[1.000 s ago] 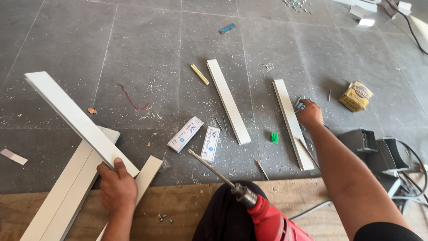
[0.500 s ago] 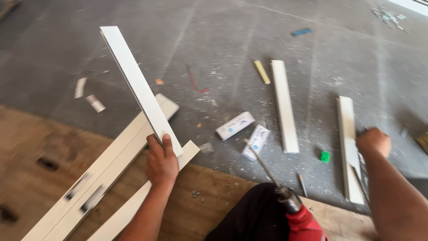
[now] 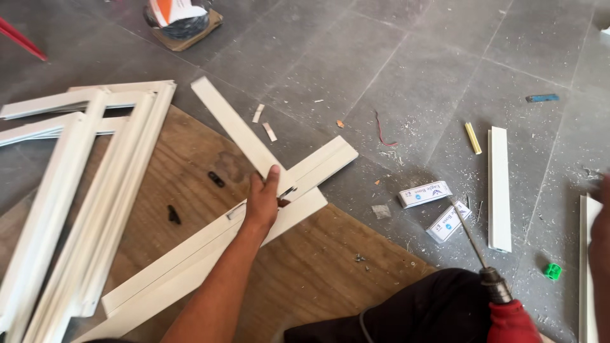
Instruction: The person assembles white window frame components on the floor. They use a red power drill to drive screws into metal hardware attached to the frame profiles, then place plastic corner connectors onto the assembled sections.
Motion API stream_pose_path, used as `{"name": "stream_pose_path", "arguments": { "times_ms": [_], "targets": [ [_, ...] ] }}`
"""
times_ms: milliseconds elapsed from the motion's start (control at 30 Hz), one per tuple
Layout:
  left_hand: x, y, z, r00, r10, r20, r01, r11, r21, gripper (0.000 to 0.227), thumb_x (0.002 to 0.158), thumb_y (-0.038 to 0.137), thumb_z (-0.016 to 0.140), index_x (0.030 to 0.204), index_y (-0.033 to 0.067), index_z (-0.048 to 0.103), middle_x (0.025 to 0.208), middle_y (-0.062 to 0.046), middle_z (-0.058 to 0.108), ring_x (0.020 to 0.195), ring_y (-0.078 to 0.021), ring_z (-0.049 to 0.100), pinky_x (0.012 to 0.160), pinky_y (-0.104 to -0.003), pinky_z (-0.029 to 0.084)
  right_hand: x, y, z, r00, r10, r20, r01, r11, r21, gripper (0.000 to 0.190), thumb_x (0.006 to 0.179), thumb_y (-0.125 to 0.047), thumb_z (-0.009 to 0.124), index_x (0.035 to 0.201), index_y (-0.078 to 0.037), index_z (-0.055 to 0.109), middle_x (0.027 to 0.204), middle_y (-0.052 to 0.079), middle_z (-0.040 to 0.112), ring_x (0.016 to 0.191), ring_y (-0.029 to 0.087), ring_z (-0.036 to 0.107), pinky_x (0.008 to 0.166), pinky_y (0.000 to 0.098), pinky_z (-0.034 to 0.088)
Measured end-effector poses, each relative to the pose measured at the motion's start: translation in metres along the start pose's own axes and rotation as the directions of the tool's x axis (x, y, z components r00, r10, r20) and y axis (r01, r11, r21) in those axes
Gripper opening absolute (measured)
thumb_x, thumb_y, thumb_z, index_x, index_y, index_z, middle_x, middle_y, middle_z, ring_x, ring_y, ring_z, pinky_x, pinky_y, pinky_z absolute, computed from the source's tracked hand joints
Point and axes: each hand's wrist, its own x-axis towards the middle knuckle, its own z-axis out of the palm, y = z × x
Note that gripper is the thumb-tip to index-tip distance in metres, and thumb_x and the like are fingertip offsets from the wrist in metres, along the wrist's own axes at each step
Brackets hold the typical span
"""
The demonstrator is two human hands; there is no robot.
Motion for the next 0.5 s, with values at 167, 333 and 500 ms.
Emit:
{"name": "stream_pose_path", "arguments": {
  "times_ms": [167,333,500],
  "targets": [
    [0.002,0.027,-0.013,0.964,0.266,-0.010,-0.250,0.915,0.317,0.065,0.095,0.054,0.062,0.132,0.0012,0.051,0.122,-0.017,0.069,0.109,-0.0266,0.067,0.096,-0.041,0.052,-0.117,-0.186,-0.009,0.918,-0.220,0.330,-0.002,0.831,0.557,0.031,0.095,-0.025,0.061,0.112,-0.006,0.077,0.118,0.009,0.077,0.109,0.016,0.071,0.099,0.0333,0.052],
    [0.002,0.033,-0.014,0.987,0.157,-0.027,-0.138,0.929,0.343,0.067,0.092,0.055,0.063,0.133,0.0027,0.050,0.122,-0.017,0.069,0.110,-0.0298,0.070,0.096,-0.041,0.053,-0.201,-0.302,0.055,0.713,-0.098,0.694,-0.593,0.443,0.672,0.051,0.084,-0.025,0.077,0.126,0.004,0.068,0.115,0.015,0.076,0.104,0.024,0.074,0.097,0.0382,0.060],
    [0.001,0.015,-0.007,0.964,0.264,-0.016,-0.249,0.925,0.288,0.068,0.087,0.050,0.073,0.127,-0.0012,0.055,0.121,-0.020,0.071,0.111,-0.0314,0.069,0.096,-0.041,0.052,-0.222,-0.320,0.106,0.524,-0.096,0.847,-0.800,0.287,0.527,0.059,0.089,-0.030,0.076,0.130,0.011,0.063,0.116,0.020,0.070,0.107,0.028,0.068,0.097,0.0422,0.055]
  ]
}}
